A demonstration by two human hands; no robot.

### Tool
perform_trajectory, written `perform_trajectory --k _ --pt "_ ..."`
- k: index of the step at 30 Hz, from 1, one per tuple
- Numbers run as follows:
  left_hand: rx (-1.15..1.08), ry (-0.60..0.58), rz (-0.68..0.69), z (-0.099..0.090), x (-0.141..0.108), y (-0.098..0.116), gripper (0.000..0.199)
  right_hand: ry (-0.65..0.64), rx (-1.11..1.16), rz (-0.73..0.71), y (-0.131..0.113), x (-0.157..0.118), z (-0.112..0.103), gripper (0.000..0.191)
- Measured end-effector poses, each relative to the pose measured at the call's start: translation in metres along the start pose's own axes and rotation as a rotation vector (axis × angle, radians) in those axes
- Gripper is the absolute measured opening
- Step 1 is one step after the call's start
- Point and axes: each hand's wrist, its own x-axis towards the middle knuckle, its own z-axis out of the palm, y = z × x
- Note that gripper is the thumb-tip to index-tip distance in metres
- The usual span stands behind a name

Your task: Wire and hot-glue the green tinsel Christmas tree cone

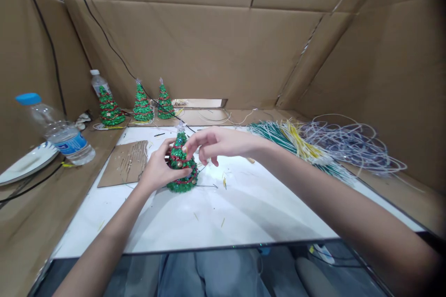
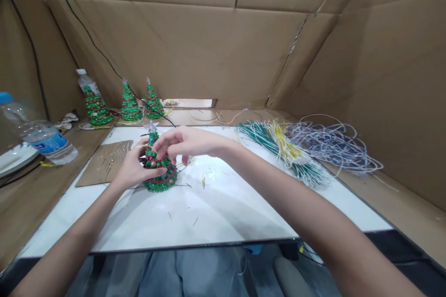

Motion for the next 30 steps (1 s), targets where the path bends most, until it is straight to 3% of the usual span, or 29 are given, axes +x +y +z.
perform_trajectory --k 7,13,20,25,30 --pt "-0.159 0.029 -0.046 0.002 0.003 -0.006 0.072 0.333 -0.216 -0.182 0.004 0.026 0.017 0.022" --pt "-0.245 0.104 -0.05 0.001 0.008 -0.009 0.057 0.378 -0.201 -0.136 -0.006 0.042 0.013 0.013" --pt "-0.342 0.124 -0.118 -0.002 0.009 -0.01 0.058 0.525 -0.153 -0.292 -0.016 0.062 0.01 0.016" --pt "-0.34 0.16 -0.132 -0.003 0.013 -0.013 0.055 0.457 -0.283 -0.189 -0.007 0.074 0.006 0.015" --pt "-0.451 0.188 -0.151 -0.004 0.015 -0.016 0.052 0.424 -0.201 -0.145 -0.017 0.082 0.002 0.015"
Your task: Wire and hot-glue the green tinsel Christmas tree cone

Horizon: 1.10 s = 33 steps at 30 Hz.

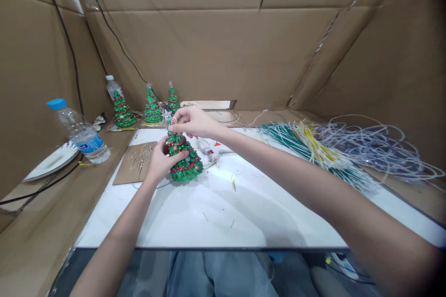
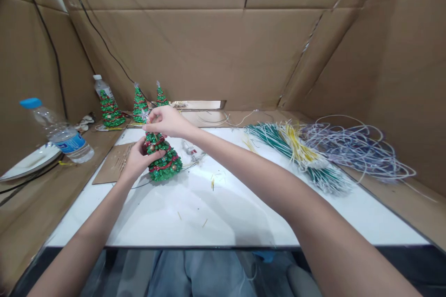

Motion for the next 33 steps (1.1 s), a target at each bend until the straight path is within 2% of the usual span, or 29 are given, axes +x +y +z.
perform_trajectory --k 5,11,14,17,20,24,26,30,33 --pt "-0.118 0.045 -0.065 0.0 0.001 -0.002 0.052 0.043 -0.061 -0.112 -0.002 0.018 0.004 0.016" --pt "-0.233 0.185 -0.167 -0.004 0.006 -0.01 0.047 0.039 -0.12 -0.085 0.009 0.034 0.009 0.018" --pt "-0.321 0.256 -0.275 -0.006 0.009 -0.011 0.046 0.142 -0.118 -0.12 0.002 0.031 0.008 0.027" --pt "-0.415 0.291 -0.352 -0.007 0.01 -0.007 0.043 0.254 -0.115 -0.19 -0.009 0.019 0.005 0.021" --pt "-0.498 0.277 -0.38 -0.008 0.011 -0.002 0.042 0.277 -0.085 -0.224 -0.018 0.001 0.004 0.016" --pt "-0.653 0.203 -0.424 -0.01 0.011 0.0 0.04 0.204 -0.135 -0.217 -0.017 -0.023 0.009 0.018" --pt "-0.648 0.187 -0.419 -0.011 0.011 -0.001 0.042 0.139 -0.226 -0.186 -0.013 -0.031 0.014 0.019" --pt "-0.584 0.207 -0.366 -0.011 0.01 -0.004 0.046 0.025 -0.488 -0.132 -0.005 -0.033 0.026 0.027" --pt "-0.607 0.244 -0.367 -0.012 0.01 -0.006 0.042 -0.037 -0.678 -0.127 -0.005 -0.028 0.035 0.029"
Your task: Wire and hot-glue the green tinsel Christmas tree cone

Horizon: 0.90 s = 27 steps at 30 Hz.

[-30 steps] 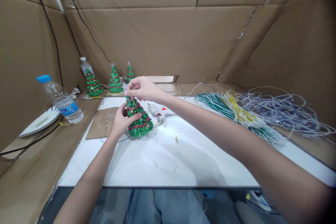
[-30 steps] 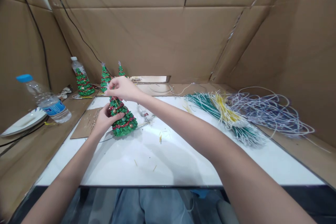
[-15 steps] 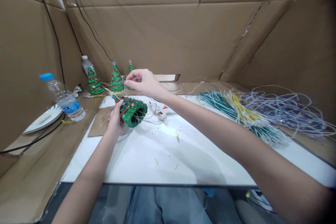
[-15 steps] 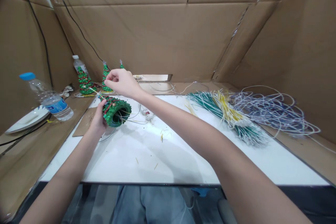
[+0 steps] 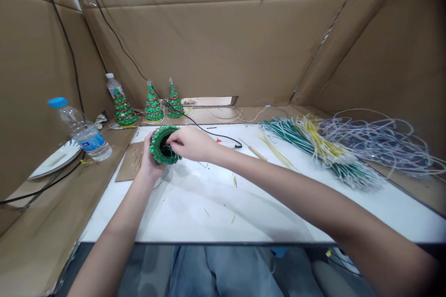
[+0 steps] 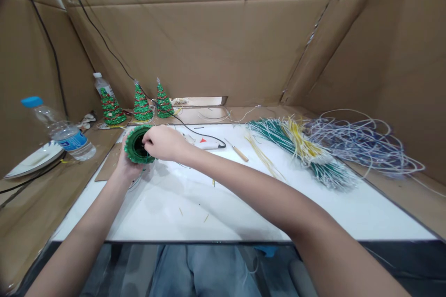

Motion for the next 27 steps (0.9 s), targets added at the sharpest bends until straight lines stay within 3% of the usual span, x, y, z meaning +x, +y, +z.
perform_trajectory --k 5,10,15,21,27 --pt "-0.058 0.032 -0.025 -0.005 0.005 -0.002 0.031 0.0 -0.123 0.017 -0.014 0.009 0.013 0.03" --pt "-0.107 0.026 -0.04 -0.007 0.007 0.0 0.03 -0.024 -0.204 -0.072 -0.021 0.008 0.024 0.029" --pt "-0.144 -0.009 -0.067 -0.005 0.005 0.0 0.033 -0.074 -0.231 -0.095 -0.023 0.006 0.019 0.032" --pt "-0.224 -0.029 -0.113 -0.001 0.005 -0.001 0.028 -0.217 -0.234 -0.04 -0.028 0.021 0.017 0.03" --pt "-0.299 -0.04 -0.19 0.004 0.001 0.001 0.026 -0.278 -0.229 0.007 -0.028 0.021 0.015 0.029"
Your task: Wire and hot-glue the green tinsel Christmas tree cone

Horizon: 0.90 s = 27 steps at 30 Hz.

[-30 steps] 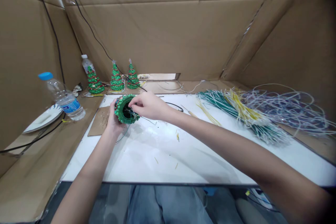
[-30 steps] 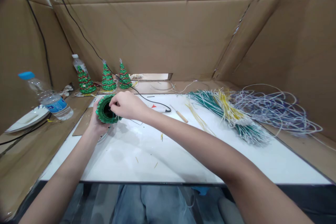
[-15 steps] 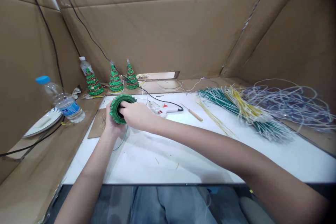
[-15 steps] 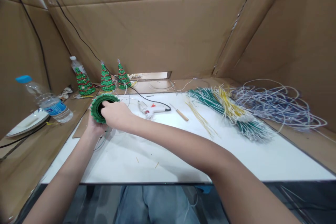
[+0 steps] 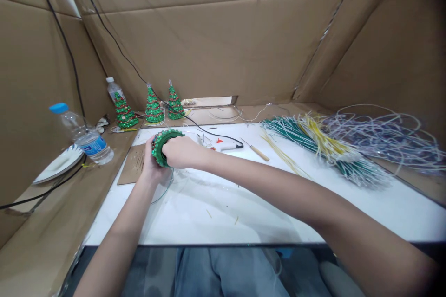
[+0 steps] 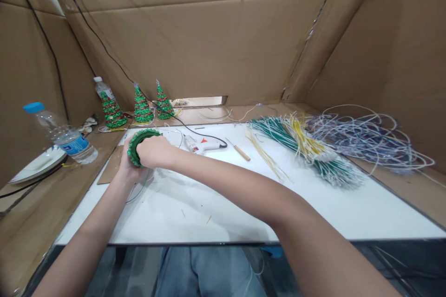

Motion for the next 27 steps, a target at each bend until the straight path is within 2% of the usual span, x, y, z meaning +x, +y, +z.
perform_trajectory --k 10,17,22,27 --pt "-0.067 -0.042 0.021 0.0 0.0 -0.003 0.018 -0.077 0.048 0.02 0.006 0.0 0.001 0.031" --pt "-0.032 -0.015 0.077 -0.002 0.002 -0.005 0.02 -0.074 0.137 -0.007 0.012 -0.003 0.006 0.031" --pt "-0.035 0.003 0.167 -0.004 0.006 -0.003 0.02 -0.1 0.306 -0.112 0.021 -0.007 0.008 0.026" --pt "-0.017 0.014 0.207 -0.004 0.005 0.004 0.025 -0.163 0.583 -0.098 0.031 -0.024 0.007 0.049"
